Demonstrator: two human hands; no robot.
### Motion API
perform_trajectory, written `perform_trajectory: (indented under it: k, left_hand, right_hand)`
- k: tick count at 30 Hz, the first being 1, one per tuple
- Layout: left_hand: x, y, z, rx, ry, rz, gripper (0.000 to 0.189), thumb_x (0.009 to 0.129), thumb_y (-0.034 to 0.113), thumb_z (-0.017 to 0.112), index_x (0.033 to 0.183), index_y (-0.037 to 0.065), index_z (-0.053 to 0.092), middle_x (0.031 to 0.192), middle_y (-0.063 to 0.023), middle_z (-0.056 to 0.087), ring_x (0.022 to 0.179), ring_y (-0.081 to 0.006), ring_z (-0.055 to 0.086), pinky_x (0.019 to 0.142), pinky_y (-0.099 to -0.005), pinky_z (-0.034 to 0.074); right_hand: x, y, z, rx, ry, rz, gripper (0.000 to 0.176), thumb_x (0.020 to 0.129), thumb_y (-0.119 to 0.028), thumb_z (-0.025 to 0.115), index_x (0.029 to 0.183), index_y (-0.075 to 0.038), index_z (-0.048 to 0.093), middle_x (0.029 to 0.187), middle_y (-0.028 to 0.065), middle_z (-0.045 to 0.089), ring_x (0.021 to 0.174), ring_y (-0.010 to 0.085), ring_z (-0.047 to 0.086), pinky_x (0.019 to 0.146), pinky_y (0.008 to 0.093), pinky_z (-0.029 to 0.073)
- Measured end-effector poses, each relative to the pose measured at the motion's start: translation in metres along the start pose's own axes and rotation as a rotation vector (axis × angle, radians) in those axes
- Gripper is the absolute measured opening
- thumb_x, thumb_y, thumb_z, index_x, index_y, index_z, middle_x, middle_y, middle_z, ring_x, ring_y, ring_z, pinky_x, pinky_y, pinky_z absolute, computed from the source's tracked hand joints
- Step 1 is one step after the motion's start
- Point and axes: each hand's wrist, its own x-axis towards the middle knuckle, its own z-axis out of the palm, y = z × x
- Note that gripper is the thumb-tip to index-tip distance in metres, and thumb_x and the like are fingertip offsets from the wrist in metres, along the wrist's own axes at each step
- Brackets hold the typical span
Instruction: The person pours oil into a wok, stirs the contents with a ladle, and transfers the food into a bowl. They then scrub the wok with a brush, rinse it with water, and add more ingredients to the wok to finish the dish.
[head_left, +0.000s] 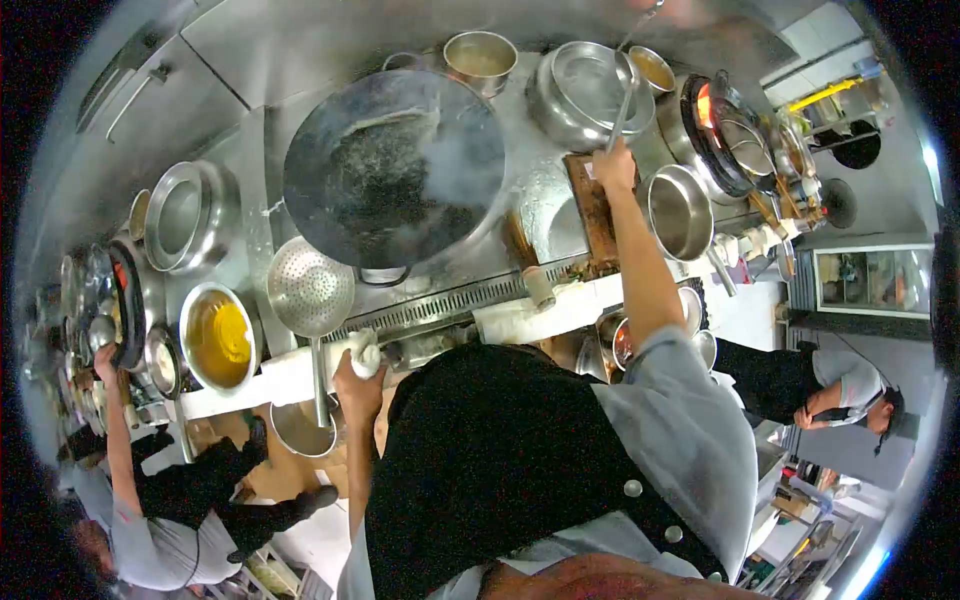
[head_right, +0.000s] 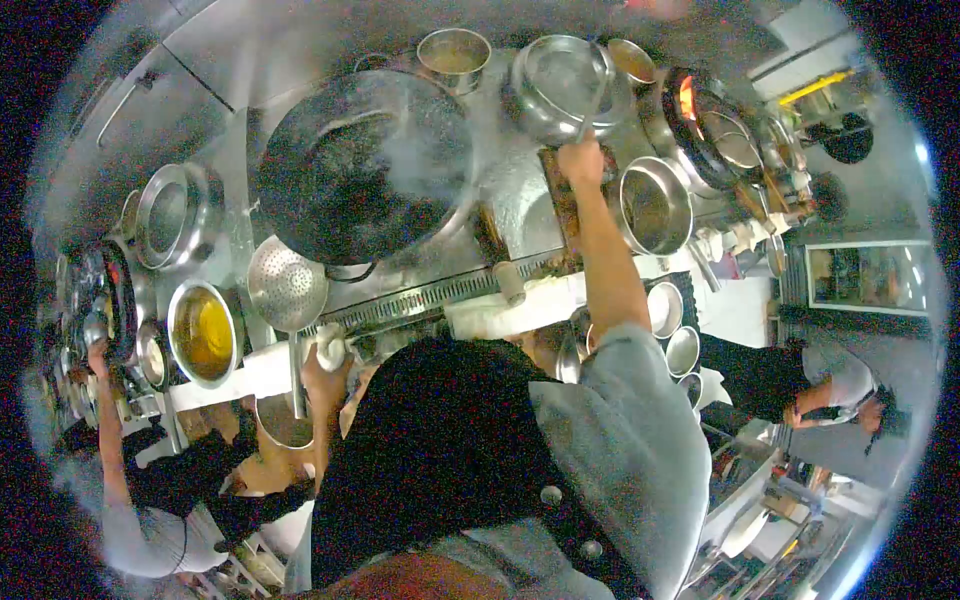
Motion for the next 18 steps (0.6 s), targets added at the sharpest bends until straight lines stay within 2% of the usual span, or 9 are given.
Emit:
perform_trajectory:
  k: [2, 3, 4, 5, 8, 13, 15, 17, 18]
  left_hand:
    - [-0.001, -0.001, 0.005, 0.036, 0.052, -0.016, 0.043, 0.075, 0.011, 0.083, 0.11, -0.005, 0.064, 0.118, -0.0232, 0.067, 0.105, -0.0383, 0.066, 0.091, -0.0414, 0.052]
    - [-0.003, -0.002, 0.009, 0.018, 0.179, 0.107, 0.044, 0.074, 0.01, 0.083, 0.111, -0.005, 0.064, 0.124, -0.0237, 0.063, 0.109, -0.0396, 0.064, 0.093, -0.0419, 0.051]
    - [-0.005, -0.001, 0.011, 0.004, 0.298, 0.229, 0.045, 0.072, 0.01, 0.083, 0.111, -0.005, 0.065, 0.13, -0.0243, 0.059, 0.113, -0.0408, 0.061, 0.096, -0.0425, 0.05]
    - [-0.005, 0.002, 0.013, 0.005, 0.302, 0.22, 0.045, 0.072, 0.01, 0.083, 0.111, -0.005, 0.065, 0.13, -0.0243, 0.059, 0.113, -0.0408, 0.061, 0.096, -0.0425, 0.05]
    - [0.005, 0.045, 0.011, 0.129, 0.246, 0.39, 0.045, 0.067, 0.007, 0.084, 0.107, -0.005, 0.067, 0.141, -0.0227, 0.052, 0.127, -0.0417, 0.052, 0.104, -0.0451, 0.045]
    - [0.044, 0.064, 0.024, 0.243, 0.244, 0.786, 0.038, 0.069, 0.008, 0.08, 0.102, -0.004, 0.068, 0.144, -0.0228, 0.05, 0.131, -0.0454, 0.048, 0.109, -0.0541, 0.04]
    - [0.062, 0.049, 0.027, 0.312, 0.075, 0.759, 0.034, 0.069, 0.009, 0.077, 0.101, -0.002, 0.069, 0.141, -0.0174, 0.054, 0.136, -0.0425, 0.045, 0.111, -0.0531, 0.038]
    - [0.065, 0.038, 0.027, 0.364, 0.034, 0.751, 0.033, 0.069, 0.008, 0.076, 0.101, 0.0, 0.07, 0.143, -0.0157, 0.052, 0.14, -0.0403, 0.041, 0.112, -0.052, 0.037]
    - [0.065, 0.037, 0.024, 0.358, 0.042, 0.741, 0.033, 0.069, 0.008, 0.076, 0.101, 0.0, 0.07, 0.143, -0.0157, 0.052, 0.14, -0.0403, 0.041, 0.112, -0.052, 0.037]
  right_hand:
    - [0.045, 0.023, 0.014, 0.7, -0.342, 0.296, 0.022, 0.098, -0.024, 0.057, 0.112, -0.007, 0.059, 0.079, 0.0126, 0.068, 0.069, 0.0237, 0.067, 0.057, 0.0386, 0.051]
    - [0.065, 0.034, 0.019, 1.043, -0.52, 0.447, 0.016, 0.098, -0.023, 0.056, 0.102, -0.007, 0.058, 0.076, 0.0098, 0.066, 0.068, 0.0214, 0.065, 0.056, 0.0363, 0.05]
    - [0.076, 0.043, 0.02, 1.379, -0.698, 0.61, 0.016, 0.099, -0.023, 0.056, 0.092, -0.008, 0.057, 0.073, 0.007, 0.064, 0.066, 0.0192, 0.064, 0.055, 0.0341, 0.049]
    - [0.081, 0.048, 0.025, 1.711, -0.872, 0.777, 0.022, 0.099, -0.022, 0.056, 0.082, -0.008, 0.056, 0.069, 0.0042, 0.062, 0.065, 0.017, 0.062, 0.054, 0.0319, 0.049]
    - [0.032, 0.011, -0.009, 1.831, -0.726, 0.804, 0.024, 0.1, -0.021, 0.056, 0.078, -0.013, 0.05, 0.065, -0.0023, 0.051, 0.057, 0.01, 0.052, 0.05, 0.0266, 0.044]
    - [-0.054, -0.018, -0.069, 1.996, -0.683, 0.694, 0.021, 0.101, -0.026, 0.056, 0.086, -0.011, 0.052, 0.068, -0.0012, 0.053, 0.051, 0.0107, 0.049, 0.049, 0.027, 0.043]
    - [-0.086, -0.025, -0.084, 2.111, -0.929, 0.65, 0.022, 0.101, -0.027, 0.056, 0.086, -0.012, 0.052, 0.068, -0.0013, 0.052, 0.051, 0.0111, 0.048, 0.049, 0.0274, 0.042]
    - [-0.13, -0.064, -0.125, 2.1, -0.852, 0.673, 0.024, 0.102, -0.029, 0.054, 0.084, -0.013, 0.051, 0.067, -0.0015, 0.05, 0.051, 0.0112, 0.048, 0.051, 0.0297, 0.041]
    - [-0.149, -0.069, -0.134, 2.14, -0.939, 0.675, 0.022, 0.102, -0.028, 0.054, 0.087, -0.013, 0.051, 0.069, -0.001, 0.05, 0.051, 0.0112, 0.048, 0.051, 0.0299, 0.042]
